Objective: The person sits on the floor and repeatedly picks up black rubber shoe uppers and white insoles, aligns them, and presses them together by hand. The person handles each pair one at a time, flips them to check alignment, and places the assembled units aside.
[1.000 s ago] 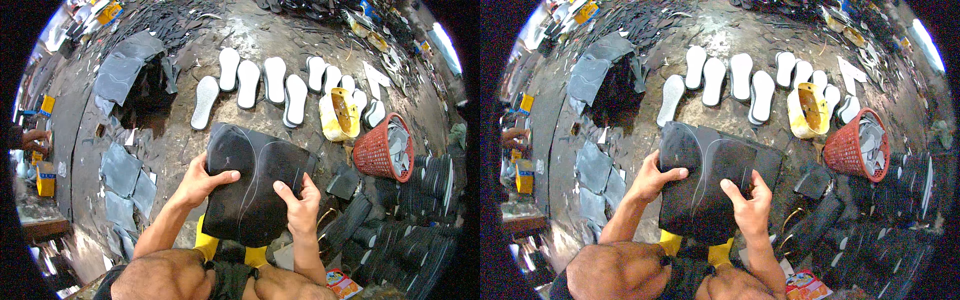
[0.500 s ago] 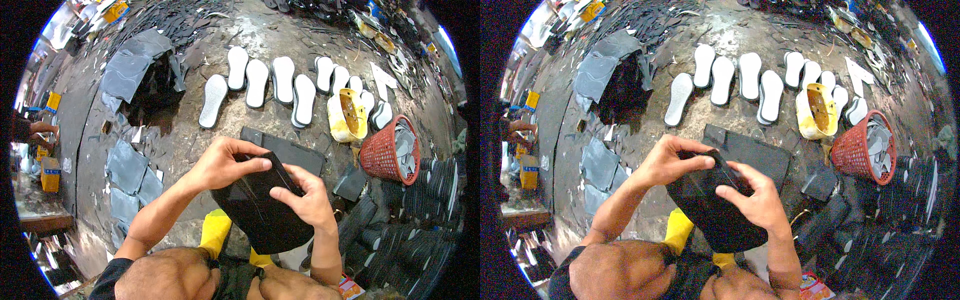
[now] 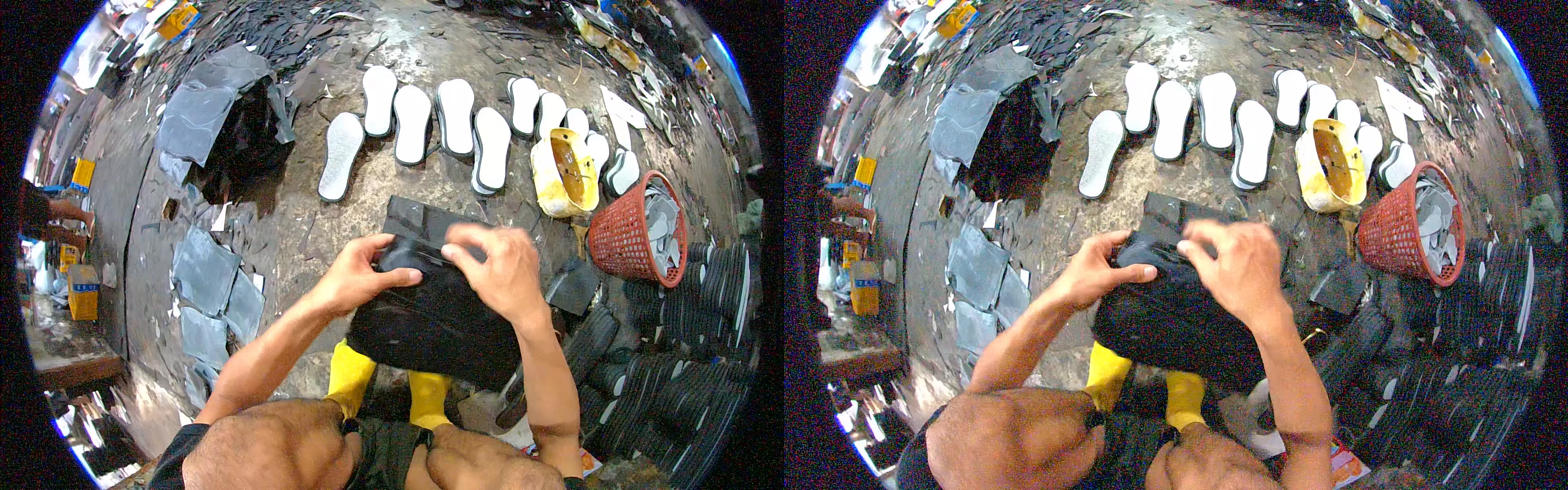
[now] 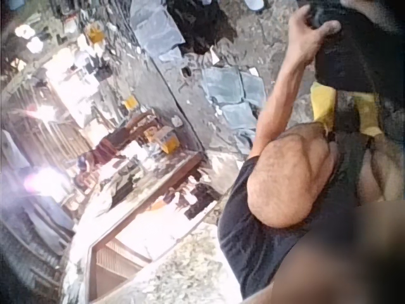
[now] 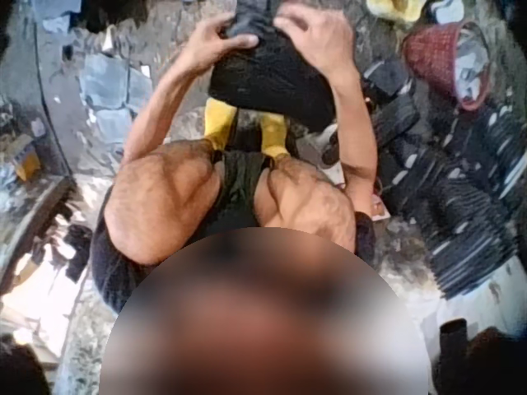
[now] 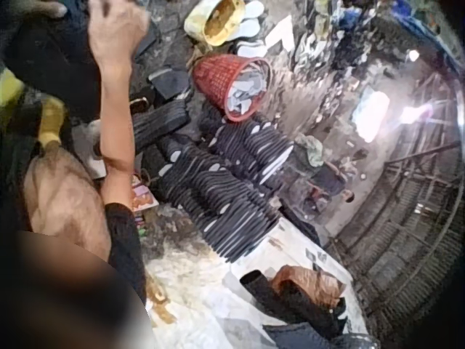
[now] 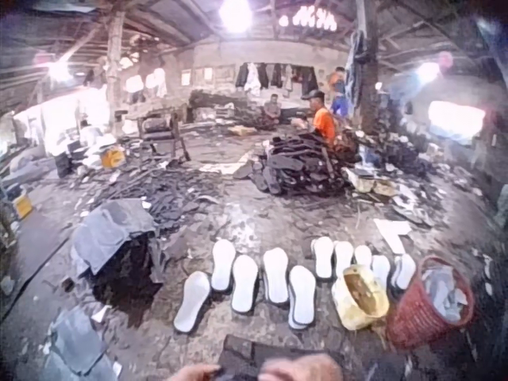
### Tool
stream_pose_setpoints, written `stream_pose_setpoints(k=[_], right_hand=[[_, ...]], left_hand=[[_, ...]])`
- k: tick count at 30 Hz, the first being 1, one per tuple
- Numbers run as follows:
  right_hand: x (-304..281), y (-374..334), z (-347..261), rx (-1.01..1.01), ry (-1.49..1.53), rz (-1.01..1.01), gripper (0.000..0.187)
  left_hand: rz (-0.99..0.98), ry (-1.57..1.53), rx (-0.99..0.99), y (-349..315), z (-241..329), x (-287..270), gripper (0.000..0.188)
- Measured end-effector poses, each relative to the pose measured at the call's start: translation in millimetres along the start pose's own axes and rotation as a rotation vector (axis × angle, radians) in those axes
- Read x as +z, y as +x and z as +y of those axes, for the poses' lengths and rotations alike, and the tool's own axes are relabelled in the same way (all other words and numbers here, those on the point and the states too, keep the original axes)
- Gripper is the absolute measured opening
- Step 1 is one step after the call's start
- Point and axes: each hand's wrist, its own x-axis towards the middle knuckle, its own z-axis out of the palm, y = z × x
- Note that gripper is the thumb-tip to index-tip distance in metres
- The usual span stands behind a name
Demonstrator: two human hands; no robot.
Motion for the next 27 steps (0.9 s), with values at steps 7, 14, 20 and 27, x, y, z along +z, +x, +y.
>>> stream_pose_setpoints(k=[7, 14, 20, 27], right_hand=[[46.2, -41.4, 97.8, 0.678, 0.227, 0.189, 0.031], [121.4, -9.4, 115.8, 0.175, -0.127, 0.162, 0.031], [141.0, 22.7, 113.3, 0.546, -0.067, -0.003, 0.036], [140.1, -2.4, 106.4, 0.02, -0.077, 0.307, 0.007]], left_hand=[[0.32, -0.158, -0.339, -10.6, -141.4, 25.8, 0.062], [0.41, 0.919, 0.508, -16.1, -157.7, 16.2, 0.051], [-0.147, 1.226, 0.546, -28.5, -159.9, 52.2, 0.074], [-0.032, 1.237, 0.55, 29.4, -141.1, 48.9, 0.082]])
